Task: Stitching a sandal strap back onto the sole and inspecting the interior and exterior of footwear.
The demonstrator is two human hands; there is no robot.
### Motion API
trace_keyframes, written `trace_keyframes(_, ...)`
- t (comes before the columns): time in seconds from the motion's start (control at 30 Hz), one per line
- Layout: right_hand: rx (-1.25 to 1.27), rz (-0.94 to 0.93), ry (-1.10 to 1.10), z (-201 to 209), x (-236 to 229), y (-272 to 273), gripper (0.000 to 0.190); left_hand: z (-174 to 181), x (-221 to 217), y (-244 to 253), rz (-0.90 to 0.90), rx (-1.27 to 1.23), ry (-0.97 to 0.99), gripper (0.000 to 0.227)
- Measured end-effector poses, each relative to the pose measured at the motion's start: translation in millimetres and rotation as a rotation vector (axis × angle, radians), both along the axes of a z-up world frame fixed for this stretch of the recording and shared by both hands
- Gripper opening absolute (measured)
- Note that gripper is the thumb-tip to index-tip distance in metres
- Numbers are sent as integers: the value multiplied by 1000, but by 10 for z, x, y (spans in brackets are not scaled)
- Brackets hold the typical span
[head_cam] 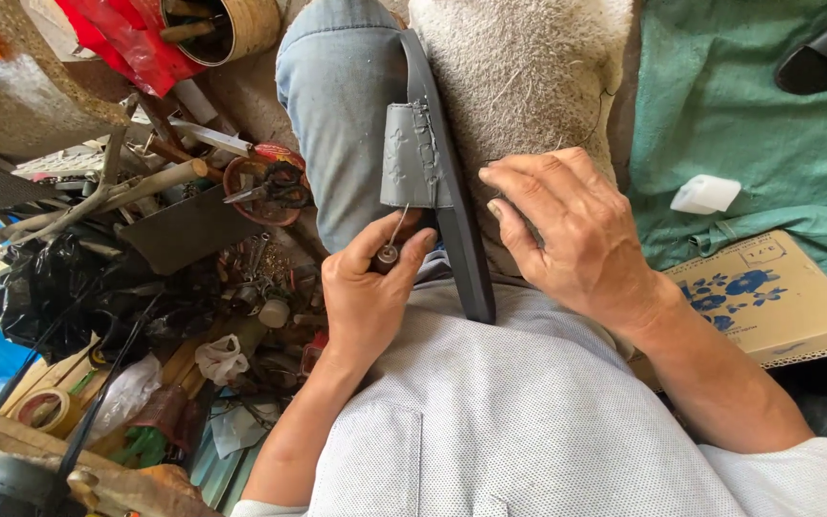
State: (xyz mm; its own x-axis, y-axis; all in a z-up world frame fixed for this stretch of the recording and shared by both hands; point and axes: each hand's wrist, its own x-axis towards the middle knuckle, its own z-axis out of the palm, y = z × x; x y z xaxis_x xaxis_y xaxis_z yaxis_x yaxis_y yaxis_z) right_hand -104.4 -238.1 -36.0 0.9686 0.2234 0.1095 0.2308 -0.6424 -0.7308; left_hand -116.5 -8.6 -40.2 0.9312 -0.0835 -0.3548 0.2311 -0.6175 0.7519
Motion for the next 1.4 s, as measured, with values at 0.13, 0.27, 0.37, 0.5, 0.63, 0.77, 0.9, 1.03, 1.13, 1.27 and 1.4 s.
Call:
trace_keyframes(0.13, 5, 5, 10, -12, -8, 7, 20, 21, -3, -78, 19, -51, 41, 30)
trace_keyframes(0.27, -12, -5, -16, 3, -9, 6, 19, -26, 75, -155, -18, -93, 34, 9)
trace_keyframes(0.37, -10, -8, -20, 3, -11, 17, 19, 38, 178, -137, -61, -112, 91, 3)
trace_keyframes(0.5, -24, -7, -18, -1, -14, 13, 19, 180, 209, -129, -47, -128, 228, 3)
trace_keyframes(0.63, -23, 0, -11, -7, -9, 15, 19, 233, 250, -83, 48, -312, 323, 7)
trace_keyframes(0.77, -32, -2, -17, 4, 16, 22, 19, 224, 222, -85, 43, -232, 226, 13)
trace_keyframes(0.9, -34, -10, -22, -16, 12, 26, 18, 228, 246, -175, -39, -190, 174, 16)
trace_keyframes(1.03, -37, -9, -12, -16, 9, 22, 18, 178, 240, -196, -31, -271, 186, 16)
trace_keyframes(1.13, -32, -4, -12, -12, 9, 20, 19, 227, 245, -154, -106, -173, 151, 11)
trace_keyframes(1.27, -25, -10, -12, -20, 8, 17, 18, 369, 301, -126, -95, -201, 206, 5)
trace_keyframes(1.4, -16, -9, -4, -16, 9, 11, 19, 453, 358, -83, -35, -183, 221, 7)
